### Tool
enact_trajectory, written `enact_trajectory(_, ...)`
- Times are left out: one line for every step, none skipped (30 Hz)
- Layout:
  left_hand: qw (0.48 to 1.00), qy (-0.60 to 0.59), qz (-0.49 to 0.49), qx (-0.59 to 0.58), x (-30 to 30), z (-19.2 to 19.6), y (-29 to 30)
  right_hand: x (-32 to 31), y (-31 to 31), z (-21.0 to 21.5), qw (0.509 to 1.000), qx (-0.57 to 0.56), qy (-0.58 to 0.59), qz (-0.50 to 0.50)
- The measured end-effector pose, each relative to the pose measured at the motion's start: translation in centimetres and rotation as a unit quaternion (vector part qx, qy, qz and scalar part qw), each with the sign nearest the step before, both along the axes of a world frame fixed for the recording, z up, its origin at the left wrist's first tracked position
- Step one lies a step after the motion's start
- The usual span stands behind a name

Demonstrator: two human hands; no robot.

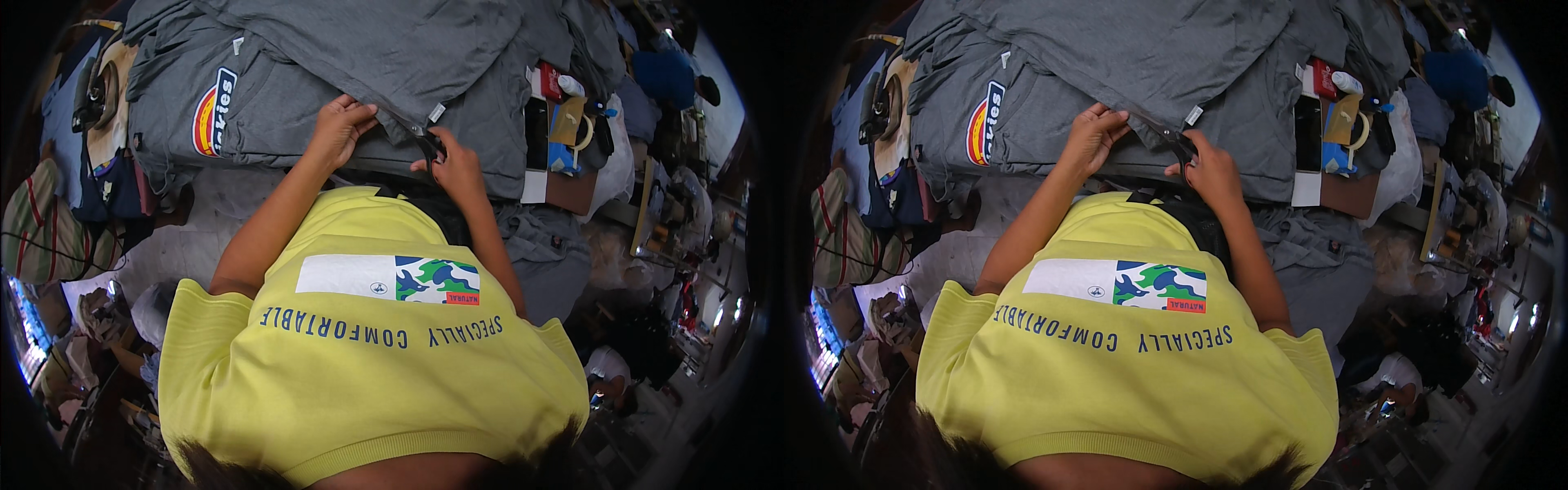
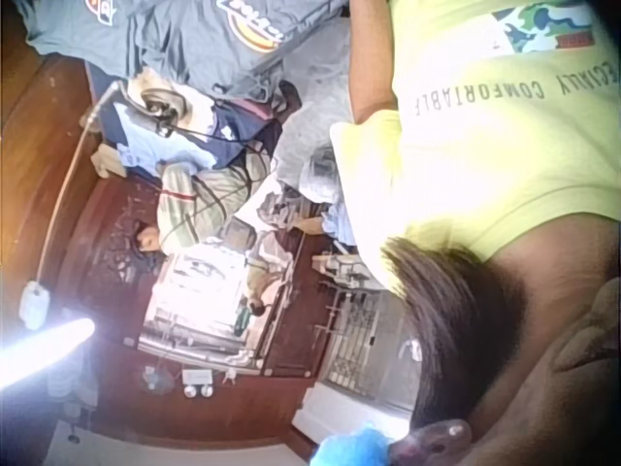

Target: The person trims loose threads from grey shirts using shears and then folds each shirt onto a stack on a work table.

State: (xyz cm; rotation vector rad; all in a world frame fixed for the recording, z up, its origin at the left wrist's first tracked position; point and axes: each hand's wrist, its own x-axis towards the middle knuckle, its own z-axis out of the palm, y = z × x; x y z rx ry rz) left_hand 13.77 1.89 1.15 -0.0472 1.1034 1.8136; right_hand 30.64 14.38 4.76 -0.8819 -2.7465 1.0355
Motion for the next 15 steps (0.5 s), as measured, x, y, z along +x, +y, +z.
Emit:
enact_trajectory(1.0, 0.003, -0.001, 0.006, 0.0, 0.1, 0.0, -0.4, 0.1, 0.3, 1.0, -0.009, -0.022, 0.002)
enact_trajectory(1.0, 0.006, -0.002, 0.011, 0.0, 0.1, 0.1, -1.2, 0.0, 1.2, 0.999, -0.019, -0.043, 0.004)
enact_trajectory(1.0, 0.009, -0.003, 0.016, 0.0, 0.2, 0.0, -1.6, 0.0, 1.7, 0.997, -0.029, -0.065, 0.006)
enact_trajectory(1.0, 0.011, -0.004, 0.017, 0.0, 0.1, 0.0, -1.8, 0.0, 1.7, 0.998, -0.027, -0.061, 0.009)
enact_trajectory(1.0, 0.012, -0.005, 0.019, -0.1, 0.0, 0.0, -2.0, 0.0, 1.7, 0.998, -0.023, -0.058, 0.012)
enact_trajectory(1.0, 0.014, -0.006, 0.021, -0.2, 0.0, -0.1, -2.1, 0.0, 1.8, 0.998, -0.02, -0.055, 0.015)
enact_trajectory(1.0, 0.016, -0.01, 0.014, -0.2, 0.0, -0.1, -2.0, 0.0, 1.5, 0.999, -0.017, -0.039, 0.013)
enact_trajectory(1.0, 0.018, -0.015, 0.009, -0.1, 0.0, -0.1, -1.7, 0.0, 0.8, 1.0, -0.013, -0.024, 0.011)
enact_trajectory(1.0, 0.02, -0.019, 0.003, -0.1, 0.0, -0.1, -1.5, 0.1, 0.4, 1.0, -0.009, -0.009, 0.008)
enact_trajectory(1.0, 0.01, -0.013, 0.004, -0.2, 0.2, -0.1, -1.2, 0.1, 0.2, 1.0, -0.021, -0.016, 0.004)
enact_trajectory(1.0, 0.0, -0.007, 0.003, -0.2, 0.3, 0.0, -1.0, 0.2, 0.1, 0.999, -0.034, -0.024, -0.001)
enact_trajectory(1.0, -0.01, 0.0, 0.003, -0.3, 0.5, 0.1, -0.8, 0.2, 0.1, 0.998, -0.047, -0.031, -0.005)
enact_trajectory(1.0, -0.011, 0.009, 0.011, -0.5, 0.4, 0.1, -0.7, 0.0, 0.3, 0.998, -0.053, -0.032, -0.01)
enact_trajectory(1.0, -0.011, 0.019, 0.019, -0.8, 0.3, 0.1, -0.6, -0.2, 0.5, 0.998, -0.057, -0.032, -0.015)
enact_trajectory(0.999, -0.011, 0.028, 0.027, -1.1, 0.3, 0.0, -0.6, -0.3, 0.6, 0.997, -0.062, -0.032, -0.019)
